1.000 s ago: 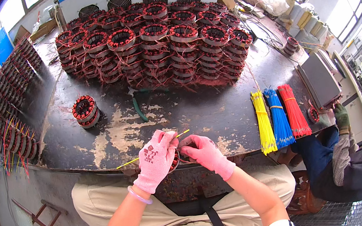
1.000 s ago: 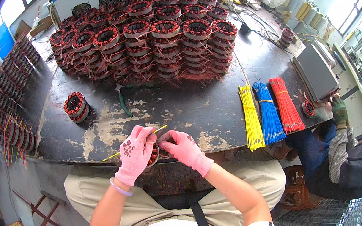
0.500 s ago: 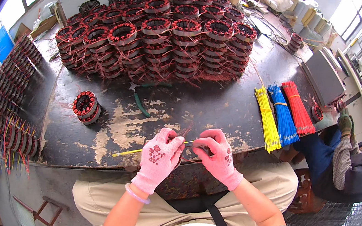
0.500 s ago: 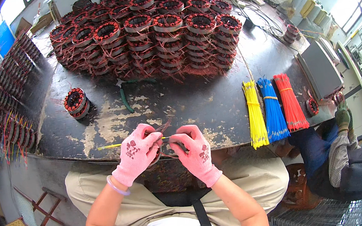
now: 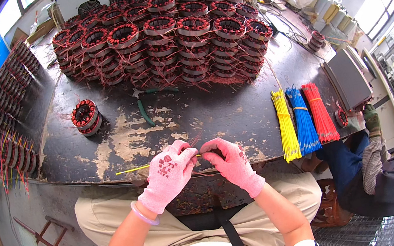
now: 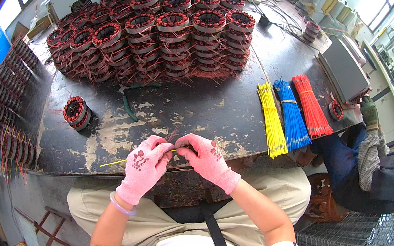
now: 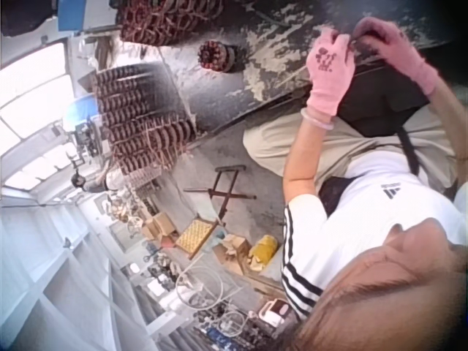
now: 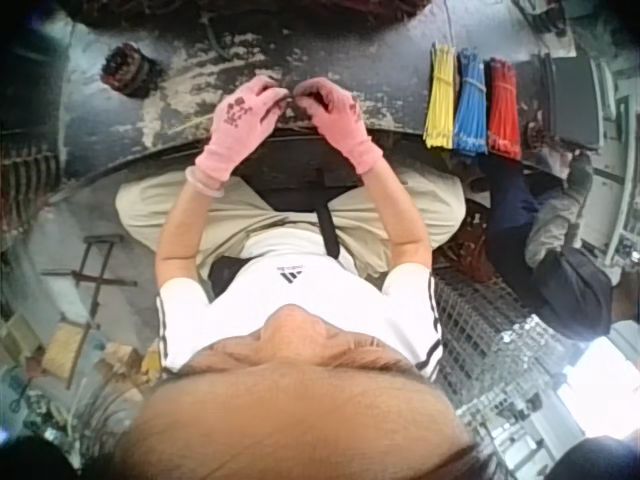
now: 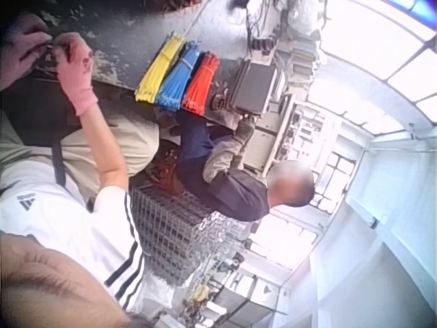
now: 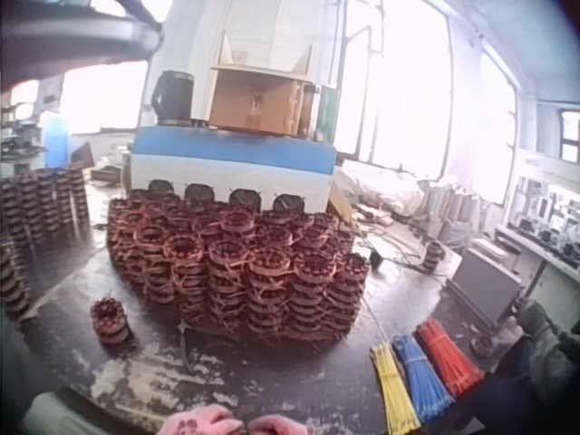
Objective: The person connects wires to motor components and secures them with cable ties, using wire cutters to trim the excess ties. They pick up components from a large stack on the workbench, apply the wires and ties by hand, and set the finished units aside.
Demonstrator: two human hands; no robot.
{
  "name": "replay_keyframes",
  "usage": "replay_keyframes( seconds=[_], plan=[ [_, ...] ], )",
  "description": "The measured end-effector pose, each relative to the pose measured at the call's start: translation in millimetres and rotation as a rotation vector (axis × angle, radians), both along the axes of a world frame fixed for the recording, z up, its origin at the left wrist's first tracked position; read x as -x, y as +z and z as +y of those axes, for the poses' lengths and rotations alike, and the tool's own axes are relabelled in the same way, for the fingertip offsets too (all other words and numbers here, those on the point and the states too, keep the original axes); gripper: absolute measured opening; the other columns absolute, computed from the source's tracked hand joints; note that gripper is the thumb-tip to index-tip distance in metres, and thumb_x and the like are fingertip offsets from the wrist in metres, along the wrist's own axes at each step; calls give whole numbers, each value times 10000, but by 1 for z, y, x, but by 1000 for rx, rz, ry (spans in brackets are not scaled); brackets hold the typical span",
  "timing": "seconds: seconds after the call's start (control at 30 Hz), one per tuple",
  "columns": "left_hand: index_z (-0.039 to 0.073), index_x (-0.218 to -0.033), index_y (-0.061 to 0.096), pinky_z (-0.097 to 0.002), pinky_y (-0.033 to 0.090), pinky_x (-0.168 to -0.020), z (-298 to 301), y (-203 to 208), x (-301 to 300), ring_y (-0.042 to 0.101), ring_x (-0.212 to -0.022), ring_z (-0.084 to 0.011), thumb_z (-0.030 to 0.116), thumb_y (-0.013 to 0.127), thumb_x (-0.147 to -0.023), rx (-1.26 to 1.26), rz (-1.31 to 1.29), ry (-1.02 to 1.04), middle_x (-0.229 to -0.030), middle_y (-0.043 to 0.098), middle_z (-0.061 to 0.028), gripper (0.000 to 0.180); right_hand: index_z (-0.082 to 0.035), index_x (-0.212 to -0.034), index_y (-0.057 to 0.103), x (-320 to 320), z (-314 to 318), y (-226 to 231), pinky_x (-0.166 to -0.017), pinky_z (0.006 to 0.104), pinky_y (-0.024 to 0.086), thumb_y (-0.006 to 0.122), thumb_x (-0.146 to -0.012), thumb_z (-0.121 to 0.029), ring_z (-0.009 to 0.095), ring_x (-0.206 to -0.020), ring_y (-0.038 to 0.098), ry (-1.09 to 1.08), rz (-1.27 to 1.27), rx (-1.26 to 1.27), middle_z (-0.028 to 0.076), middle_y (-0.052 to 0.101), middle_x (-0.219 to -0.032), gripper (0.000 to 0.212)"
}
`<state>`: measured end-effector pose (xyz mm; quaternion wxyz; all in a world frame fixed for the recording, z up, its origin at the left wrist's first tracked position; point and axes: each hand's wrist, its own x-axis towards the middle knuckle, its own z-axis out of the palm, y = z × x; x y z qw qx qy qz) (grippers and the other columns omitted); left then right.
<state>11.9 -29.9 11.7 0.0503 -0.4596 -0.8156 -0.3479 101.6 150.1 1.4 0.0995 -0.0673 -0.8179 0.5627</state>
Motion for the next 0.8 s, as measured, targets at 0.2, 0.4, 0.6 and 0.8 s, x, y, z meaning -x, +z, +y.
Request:
replay_keyframes(
  seconds=[0.2,0.4,0.6,0.8],
  plan=[
    [94,-1014,705,-403,558,-738,2,-1,-1,684,-891,-305,138,719,-863,4,-33,12,-1003,669,-81,158,-7,-1080,664,4,3,8,-740,286,527,660,-937,-46,114,-827,634,11,-115,77,82,713,-933,149],
    [102,-958,719,-392,552,-730,4,-13,4,678,-864,-285,146,757,-827,-32,-24,-31,-949,689,-48,143,-14,-1071,667,13,15,-9,-655,264,498,685,-924,-111,74,-739,573,62,-112,220,40,689,-889,177],
    [102,-944,721,-387,551,-728,2,-15,3,675,-844,-271,131,750,-822,-54,-35,-37,-924,693,-42,129,-45,-1098,674,1,2,17,-735,289,530,727,-896,-176,137,-821,667,-142,-113,-139,96,715,-935,247],
    [101,-929,716,-384,551,-733,4,-12,4,671,-844,-266,123,728,-826,-42,-66,-39,-922,694,-37,106,-84,-1179,681,-6,4,-5,-751,374,571,805,-777,-202,250,-899,687,4,310,-916,63,692,-1186,438]
  ],
)
